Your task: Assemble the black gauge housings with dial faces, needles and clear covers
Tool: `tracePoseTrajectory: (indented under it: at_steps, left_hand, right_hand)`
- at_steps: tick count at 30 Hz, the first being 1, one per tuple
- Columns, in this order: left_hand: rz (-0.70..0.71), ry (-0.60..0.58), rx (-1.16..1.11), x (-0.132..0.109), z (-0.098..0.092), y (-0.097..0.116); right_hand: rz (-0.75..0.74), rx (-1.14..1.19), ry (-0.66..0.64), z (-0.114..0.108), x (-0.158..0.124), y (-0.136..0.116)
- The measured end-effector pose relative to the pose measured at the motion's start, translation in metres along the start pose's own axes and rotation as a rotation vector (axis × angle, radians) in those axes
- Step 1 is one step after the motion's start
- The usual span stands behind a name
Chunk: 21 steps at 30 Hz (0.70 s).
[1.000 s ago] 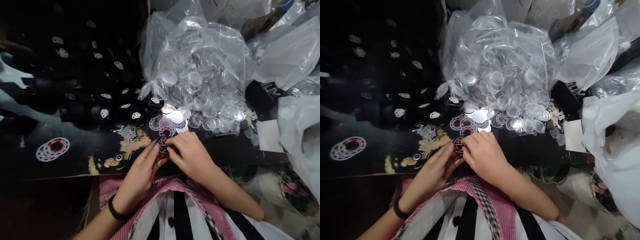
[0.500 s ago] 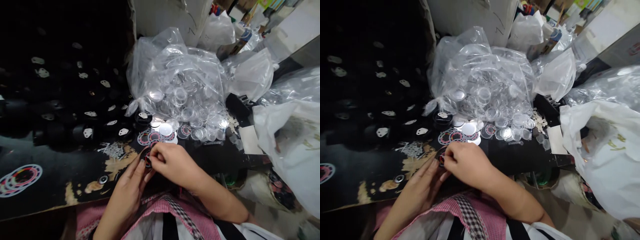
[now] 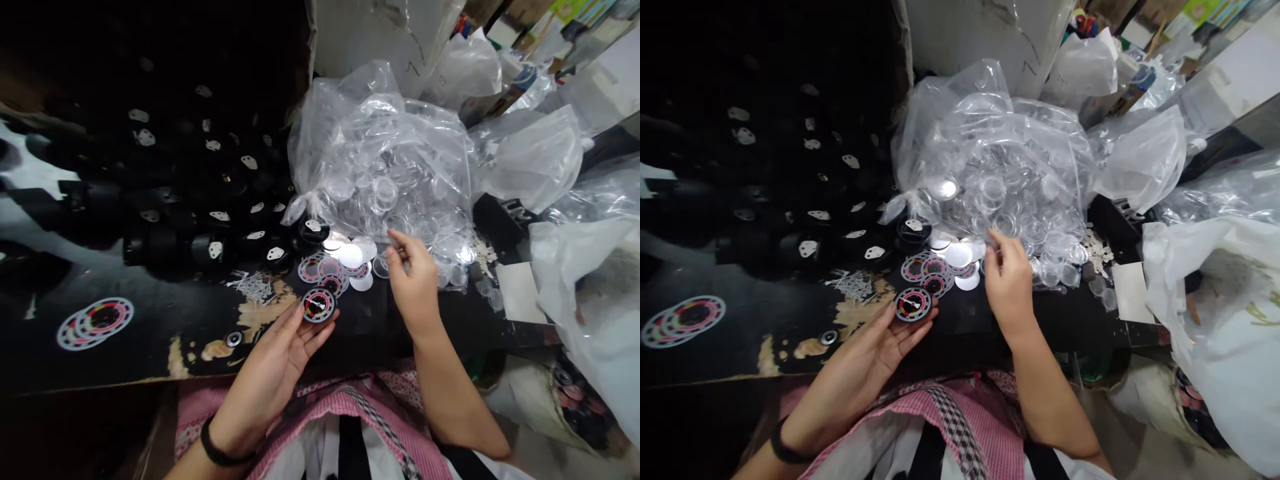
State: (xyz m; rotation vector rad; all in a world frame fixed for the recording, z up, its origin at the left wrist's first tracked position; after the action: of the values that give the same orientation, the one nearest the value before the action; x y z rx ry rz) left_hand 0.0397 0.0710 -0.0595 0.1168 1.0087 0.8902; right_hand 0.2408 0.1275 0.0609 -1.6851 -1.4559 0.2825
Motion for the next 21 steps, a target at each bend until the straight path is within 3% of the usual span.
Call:
tracePoseTrajectory:
  at_steps: [3, 5, 8, 11, 14, 18, 20, 21]
  left_hand:
    - [-0.010, -0.022, 0.006, 0.000, 0.007, 0.003]
    - [0.068, -0.061, 0.066, -0.001, 0.011, 0.011]
    - [0.239, -0.100, 0.203, -0.003, 0.011, 0.023]
    - [0.354, -0.095, 0.369, -0.007, 0.004, 0.028]
    - [0.406, -0.070, 0.514, -0.012, 0.005, 0.030]
    - [0.459, -0.023, 0.553, -0.017, 0.013, 0.042]
    - [0.468, 0.011, 0.609, -0.023, 0.000, 0.049]
    - [0.454, 0.054, 0.648, -0.029, -0.016, 0.051]
  right_hand:
    - [-0.025, 0.252, -0.344, 0.039, -0.028, -0.031]
    - [-0.093, 0.255, -0.467, 0.057, -0.045, -0.051]
    - [-0.151, 0.158, -0.492, 0.066, -0.054, -0.064]
    - [-0.119, 0.182, -0.485, 0.068, -0.049, -0.065]
    - [-0.094, 0.064, -0.410, 0.069, -0.043, -0.065]
    - [-0.178, -0.061, -0.341, 0.078, -0.043, -0.077]
    - [-0.196, -0.016, -0.423, 0.091, -0.047, -0.080]
    - [-0.202, 0.029, -0.500, 0.098, -0.050, -0.081]
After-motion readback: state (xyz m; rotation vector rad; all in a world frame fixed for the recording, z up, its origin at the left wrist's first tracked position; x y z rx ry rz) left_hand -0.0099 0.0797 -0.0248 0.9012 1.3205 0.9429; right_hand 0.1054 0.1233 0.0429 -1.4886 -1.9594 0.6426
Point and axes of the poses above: each hand's wrist, its own x-axis towards the middle knuckle, its own z-axis out of the palm, y = z × x, the point moved 10 cm from there along x, towards the middle knuckle, and after that the axes turned 3 degrees about y, right-handed, at the moved point
